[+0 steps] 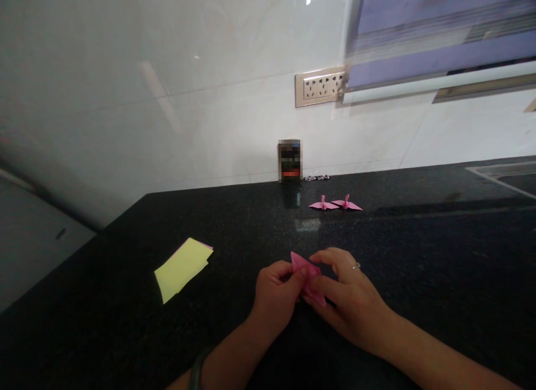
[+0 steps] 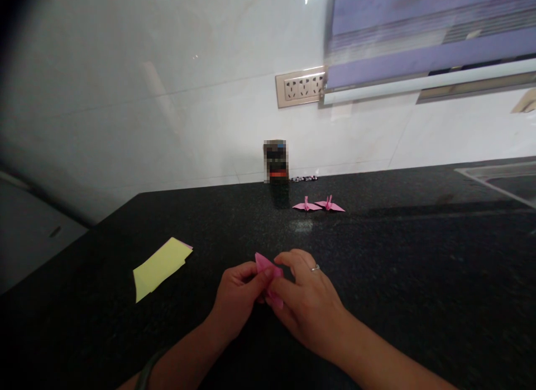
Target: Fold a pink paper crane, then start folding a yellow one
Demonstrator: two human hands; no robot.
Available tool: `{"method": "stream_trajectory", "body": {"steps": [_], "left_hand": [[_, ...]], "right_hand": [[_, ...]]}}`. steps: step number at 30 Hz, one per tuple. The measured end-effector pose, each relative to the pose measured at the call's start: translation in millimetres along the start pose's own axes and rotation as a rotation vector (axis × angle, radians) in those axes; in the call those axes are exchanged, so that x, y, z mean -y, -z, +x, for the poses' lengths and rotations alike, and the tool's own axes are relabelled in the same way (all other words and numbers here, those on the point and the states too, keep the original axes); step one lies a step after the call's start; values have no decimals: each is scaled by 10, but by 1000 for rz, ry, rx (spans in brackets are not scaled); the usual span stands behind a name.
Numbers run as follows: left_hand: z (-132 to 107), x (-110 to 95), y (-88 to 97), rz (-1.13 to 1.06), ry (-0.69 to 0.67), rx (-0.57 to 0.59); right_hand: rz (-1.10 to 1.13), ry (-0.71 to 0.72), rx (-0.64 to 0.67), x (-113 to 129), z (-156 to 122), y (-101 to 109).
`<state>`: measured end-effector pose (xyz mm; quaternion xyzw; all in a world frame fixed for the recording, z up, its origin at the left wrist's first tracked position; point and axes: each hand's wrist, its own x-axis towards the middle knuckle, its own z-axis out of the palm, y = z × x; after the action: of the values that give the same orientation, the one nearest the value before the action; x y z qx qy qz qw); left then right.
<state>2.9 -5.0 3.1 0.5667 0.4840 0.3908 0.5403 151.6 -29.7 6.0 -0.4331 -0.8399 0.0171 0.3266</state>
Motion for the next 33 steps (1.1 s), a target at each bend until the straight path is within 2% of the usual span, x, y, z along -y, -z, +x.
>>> {"method": "stream_trajectory", "body": {"steps": [7, 15, 17, 19, 22, 24, 25, 29, 33], "left_hand": [[11, 6, 22, 19, 1, -25], [47, 20, 61, 12, 7, -77], [60, 27, 81, 24, -11, -120], [66, 24, 96, 58, -54, -174], [52, 2, 82, 64, -97, -204], [33, -13, 47, 6, -83, -178], [24, -18, 26, -34, -71, -157], [2, -11, -35, -165, -16, -76], [-4, 10, -41, -252, 82, -67]], "right_hand": [[79, 25, -43, 5, -6, -14], [110, -10, -70, -15, -21, -2], [180, -119, -115, -4, -26, -9], [294, -317, -115, 17, -26, -32], [504, -541, 42, 56, -15, -85], [599, -579, 126, 75, -4, -115], [630, -585, 123, 79, 2, -125], [751, -595, 4, 61, 24, -127], [826, -630, -49, 24, 32, -104]]}}
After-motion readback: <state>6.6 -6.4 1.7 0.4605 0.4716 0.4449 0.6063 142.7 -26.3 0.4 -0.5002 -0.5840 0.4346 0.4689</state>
